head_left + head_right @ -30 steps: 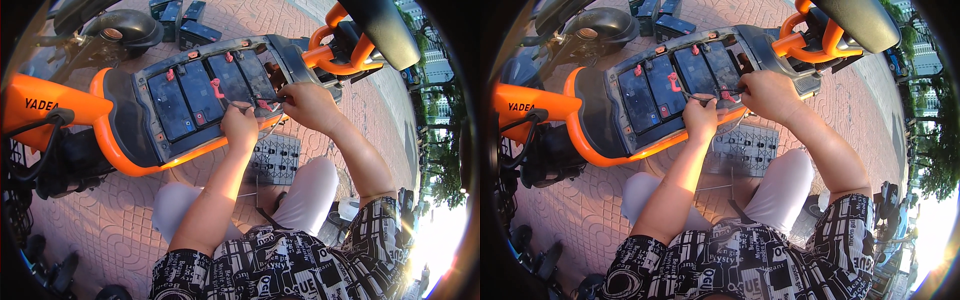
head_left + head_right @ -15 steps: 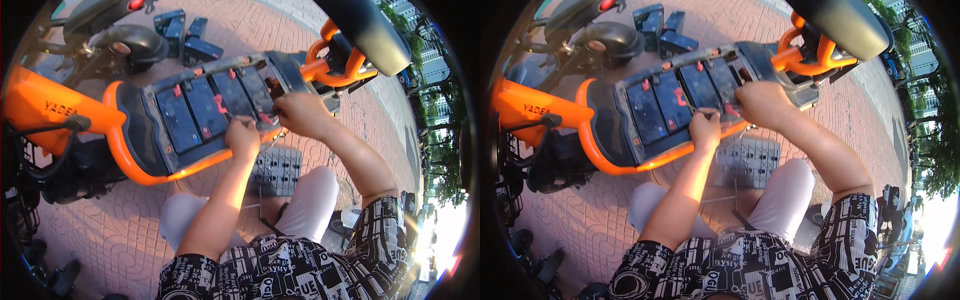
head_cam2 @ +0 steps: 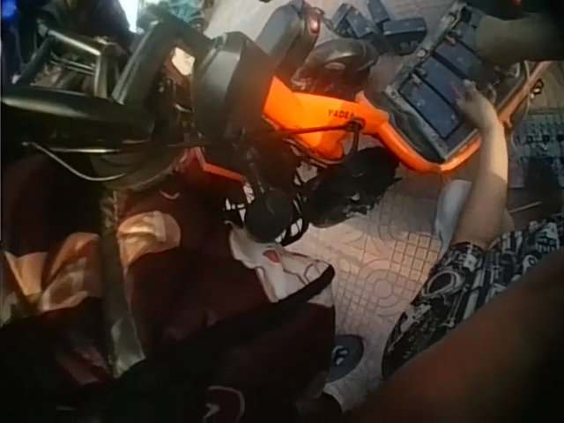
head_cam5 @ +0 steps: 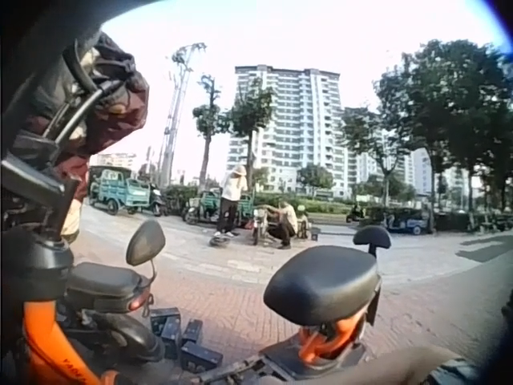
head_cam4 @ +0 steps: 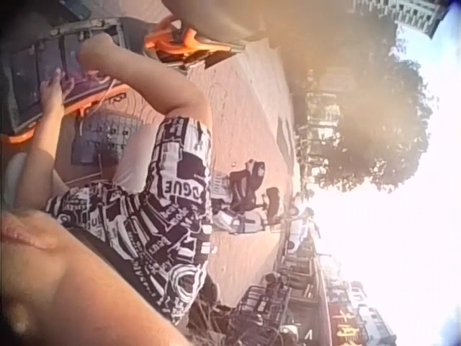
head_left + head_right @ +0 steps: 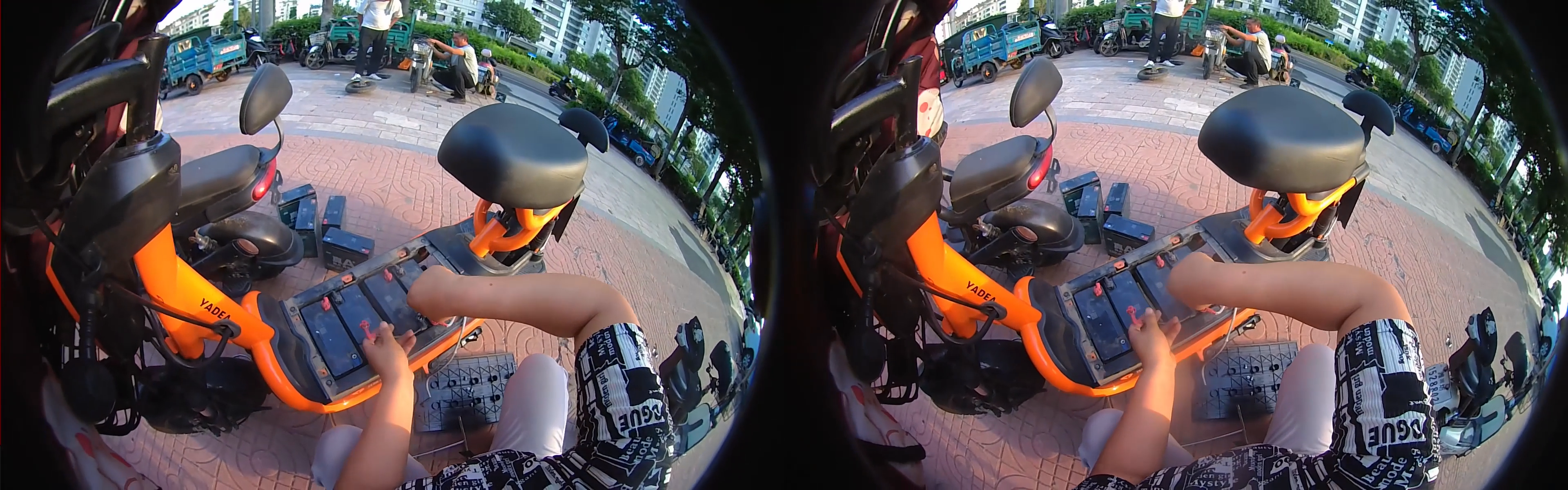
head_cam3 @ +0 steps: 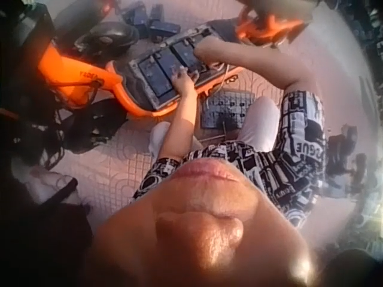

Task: Repairing an electric scooter by working on the battery compartment and wiring.

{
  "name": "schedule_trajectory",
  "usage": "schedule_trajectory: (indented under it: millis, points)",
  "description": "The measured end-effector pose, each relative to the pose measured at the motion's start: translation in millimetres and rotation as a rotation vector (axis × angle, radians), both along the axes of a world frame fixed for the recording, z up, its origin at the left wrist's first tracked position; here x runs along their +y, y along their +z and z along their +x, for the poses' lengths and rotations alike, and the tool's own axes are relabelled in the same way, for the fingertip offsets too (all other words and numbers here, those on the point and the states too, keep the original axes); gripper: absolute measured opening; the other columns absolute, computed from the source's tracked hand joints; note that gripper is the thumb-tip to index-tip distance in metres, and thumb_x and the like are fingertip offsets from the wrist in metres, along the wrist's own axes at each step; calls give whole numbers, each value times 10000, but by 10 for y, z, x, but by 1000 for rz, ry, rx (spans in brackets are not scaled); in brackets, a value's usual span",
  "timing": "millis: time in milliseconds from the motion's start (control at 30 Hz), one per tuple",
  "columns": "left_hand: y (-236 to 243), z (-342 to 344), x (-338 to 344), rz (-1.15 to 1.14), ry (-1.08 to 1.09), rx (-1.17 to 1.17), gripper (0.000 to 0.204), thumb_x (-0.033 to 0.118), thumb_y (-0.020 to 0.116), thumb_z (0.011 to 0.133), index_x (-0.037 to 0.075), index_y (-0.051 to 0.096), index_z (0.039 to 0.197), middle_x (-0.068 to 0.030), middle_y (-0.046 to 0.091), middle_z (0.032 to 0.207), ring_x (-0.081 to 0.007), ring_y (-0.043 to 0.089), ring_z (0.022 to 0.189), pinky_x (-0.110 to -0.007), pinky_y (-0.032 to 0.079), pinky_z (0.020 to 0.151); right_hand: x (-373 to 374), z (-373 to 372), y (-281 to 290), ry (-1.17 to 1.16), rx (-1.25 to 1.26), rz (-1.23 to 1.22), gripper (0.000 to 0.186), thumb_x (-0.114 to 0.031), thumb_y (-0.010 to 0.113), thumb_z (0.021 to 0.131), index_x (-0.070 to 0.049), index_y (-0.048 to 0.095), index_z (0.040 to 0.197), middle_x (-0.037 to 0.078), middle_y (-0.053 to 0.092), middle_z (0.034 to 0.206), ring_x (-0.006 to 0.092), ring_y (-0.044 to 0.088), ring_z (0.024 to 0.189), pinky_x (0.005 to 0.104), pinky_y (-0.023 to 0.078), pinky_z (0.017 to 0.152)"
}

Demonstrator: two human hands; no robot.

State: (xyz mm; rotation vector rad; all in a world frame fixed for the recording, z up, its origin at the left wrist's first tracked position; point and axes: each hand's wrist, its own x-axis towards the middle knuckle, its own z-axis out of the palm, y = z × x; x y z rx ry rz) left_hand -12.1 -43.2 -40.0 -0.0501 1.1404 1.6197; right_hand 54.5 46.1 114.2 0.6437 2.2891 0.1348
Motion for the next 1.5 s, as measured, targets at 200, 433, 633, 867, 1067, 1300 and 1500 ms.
schedule_trajectory:
  millis: [200,433,633,867,1067,1300,1500]
  points:
    - [45,-144,-46,-34,79,73,263,218,437,1035,34,395,1218,-125,582,1162,-249,688,725,-350,581,568,84,-7,-59,55,69,-10,518,-131,773,679,-59,625,1171,123,681,1051,299,693,929,409,560,685]
    - [13,-172,-80,-198,7,96,229,173,385,1045,61,423,1241,-100,590,1192,-185,673,715,-278,538,569,23,65,42,85,106,-7,421,-136,755,725,-49,632,1118,160,639,1111,322,673,948,415,553,738]
    - [-25,-164,-93,-156,31,75,298,138,416,1031,154,405,1328,-108,540,1229,-225,672,772,-342,563,629,96,211,30,33,332,62,224,-162,651,796,-47,675,987,151,680,927,342,678,893,433,544,757]
    - [23,-148,-83,-184,59,61,304,103,427,1018,136,394,1318,-109,541,1187,-208,673,742,-309,543,575,60,313,4,-52,321,78,306,-153,646,804,-17,630,1078,177,617,1112,348,638,1007,422,533,825]
    - [-8,-117,-89,-189,92,49,277,102,446,1014,136,385,1282,-108,536,1175,-225,672,753,-348,557,584,121,340,8,-204,432,-6,350,-148,653,798,-8,557,1104,188,591,1109,350,636,962,418,526,804]
    - [-29,-115,-66,-201,127,59,234,176,393,1048,133,385,1278,-113,535,1201,-225,670,761,-349,561,581,3,345,86,-202,472,110,340,-204,580,875,9,567,1140,219,632,1121,351,638,1037,438,522,858]
    - [58,-108,-65,-204,168,18,245,241,355,1062,121,400,1270,-116,537,1207,-248,676,810,-358,565,630,83,272,26,-357,323,-4,377,-208,603,849,-1,549,1159,204,566,1242,346,611,1101,438,520,871]
